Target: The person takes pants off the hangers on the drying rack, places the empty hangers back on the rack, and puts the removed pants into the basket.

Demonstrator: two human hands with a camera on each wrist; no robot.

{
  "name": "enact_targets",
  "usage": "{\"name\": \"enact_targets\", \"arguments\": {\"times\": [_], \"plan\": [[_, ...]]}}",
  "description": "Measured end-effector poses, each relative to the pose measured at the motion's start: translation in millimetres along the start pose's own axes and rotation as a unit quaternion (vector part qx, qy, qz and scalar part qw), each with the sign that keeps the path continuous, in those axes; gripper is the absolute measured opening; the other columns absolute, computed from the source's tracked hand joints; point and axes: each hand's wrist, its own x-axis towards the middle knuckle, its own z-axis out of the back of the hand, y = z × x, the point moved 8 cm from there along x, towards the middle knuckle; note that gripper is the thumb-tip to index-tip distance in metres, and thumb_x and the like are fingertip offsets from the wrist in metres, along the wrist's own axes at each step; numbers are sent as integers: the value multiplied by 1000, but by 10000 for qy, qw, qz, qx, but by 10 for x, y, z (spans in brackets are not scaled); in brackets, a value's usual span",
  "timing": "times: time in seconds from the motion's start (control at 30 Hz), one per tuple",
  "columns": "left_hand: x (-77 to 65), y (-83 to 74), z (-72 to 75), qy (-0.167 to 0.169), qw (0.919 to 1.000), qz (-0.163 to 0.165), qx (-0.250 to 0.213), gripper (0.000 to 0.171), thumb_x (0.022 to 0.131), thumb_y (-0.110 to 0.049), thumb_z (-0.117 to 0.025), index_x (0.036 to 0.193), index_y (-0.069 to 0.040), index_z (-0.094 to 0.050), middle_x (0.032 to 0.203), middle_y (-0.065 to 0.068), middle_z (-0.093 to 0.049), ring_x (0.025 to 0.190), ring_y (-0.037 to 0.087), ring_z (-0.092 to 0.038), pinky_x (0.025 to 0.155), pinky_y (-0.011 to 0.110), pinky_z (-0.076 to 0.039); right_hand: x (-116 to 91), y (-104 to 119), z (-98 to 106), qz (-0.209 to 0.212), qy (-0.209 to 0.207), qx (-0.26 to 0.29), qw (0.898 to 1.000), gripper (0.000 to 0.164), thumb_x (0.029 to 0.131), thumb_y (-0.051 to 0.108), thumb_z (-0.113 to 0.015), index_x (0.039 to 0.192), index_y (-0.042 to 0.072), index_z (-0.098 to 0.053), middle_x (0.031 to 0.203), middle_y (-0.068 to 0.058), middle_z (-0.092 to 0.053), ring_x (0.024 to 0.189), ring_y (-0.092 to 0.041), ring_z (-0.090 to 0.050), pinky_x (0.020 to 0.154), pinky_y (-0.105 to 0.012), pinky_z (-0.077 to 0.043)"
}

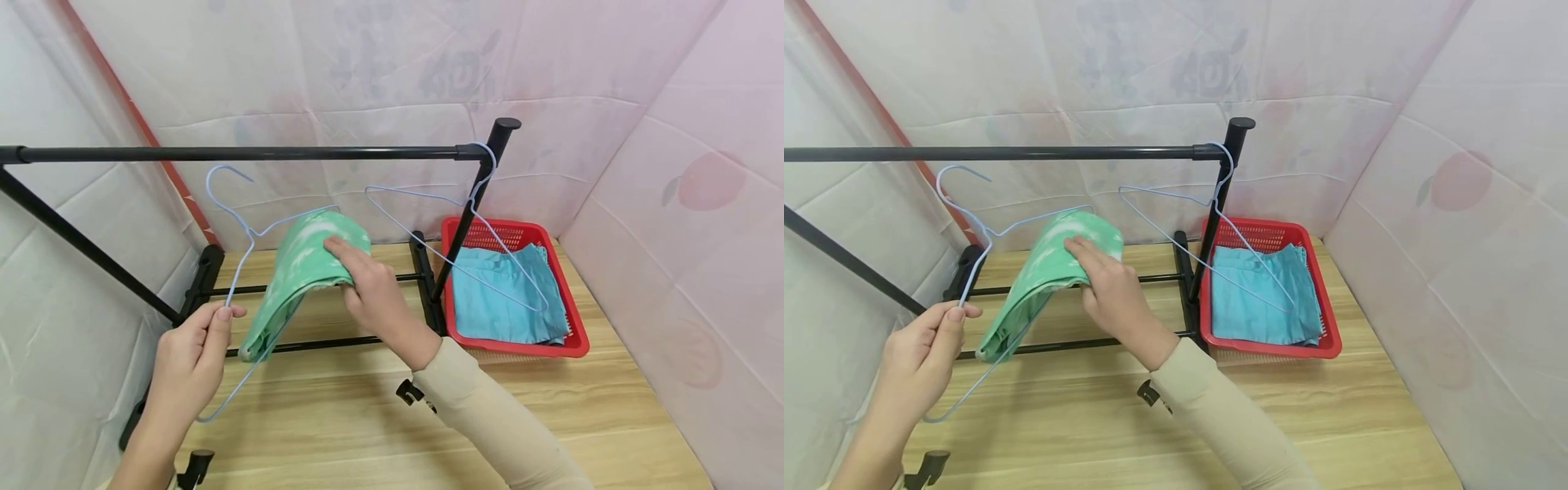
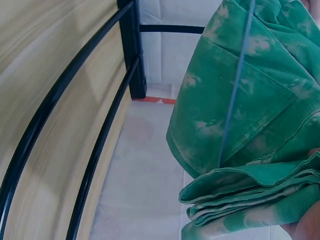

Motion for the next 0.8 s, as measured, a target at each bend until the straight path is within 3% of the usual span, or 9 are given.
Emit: {"name": "enact_targets", "arguments": {"times": [0.13,0.23,0.37,0.67,0.8], "plan": [[1,8,6,-43,10000,-47,-15,22,104,-12,-51,102,-10,-73,53,-9,-37,38,2,-28,37,21,-25,20,-63,50,-184,-69,203,9996,58,83,-10,-52,137,8,-58,136,-9,-62,94,-21,-68,72,-36,-54],[1,10,2,-46,9997,-227,53,20,103,-10,-53,102,-9,-73,52,-11,-35,38,0,-27,37,20,-24,26,-127,82,-444,-71,431,9981,56,85,-8,-52,138,9,-59,130,-9,-66,66,-17,-55,64,-32,-48],[-5,26,-1,-60,9988,-460,181,18,102,-8,-54,102,-8,-73,53,-12,-35,40,-2,-27,38,19,-24,37,-218,117,-876,-97,785,9930,50,90,-4,-51,138,9,-60,125,-10,-68,54,-13,-43,63,-28,-45],[-8,81,17,-170,9983,-501,241,19,102,-7,-54,101,-8,-73,52,-13,-34,39,-2,-27,39,19,-24,43,-255,169,-932,-113,1003,9905,47,93,-1,-52,138,10,-60,130,-10,-66,72,-15,-56,73,-30,-48],[-10,89,16,-174,9986,-454,229,18,102,-7,-54,101,-7,-73,52,-13,-34,39,-2,-27,40,20,-25,34,-250,190,-767,-117,971,9922,50,92,-4,-53,139,9,-59,134,-10,-64,100,-15,-66,84,-33,-52]]}}
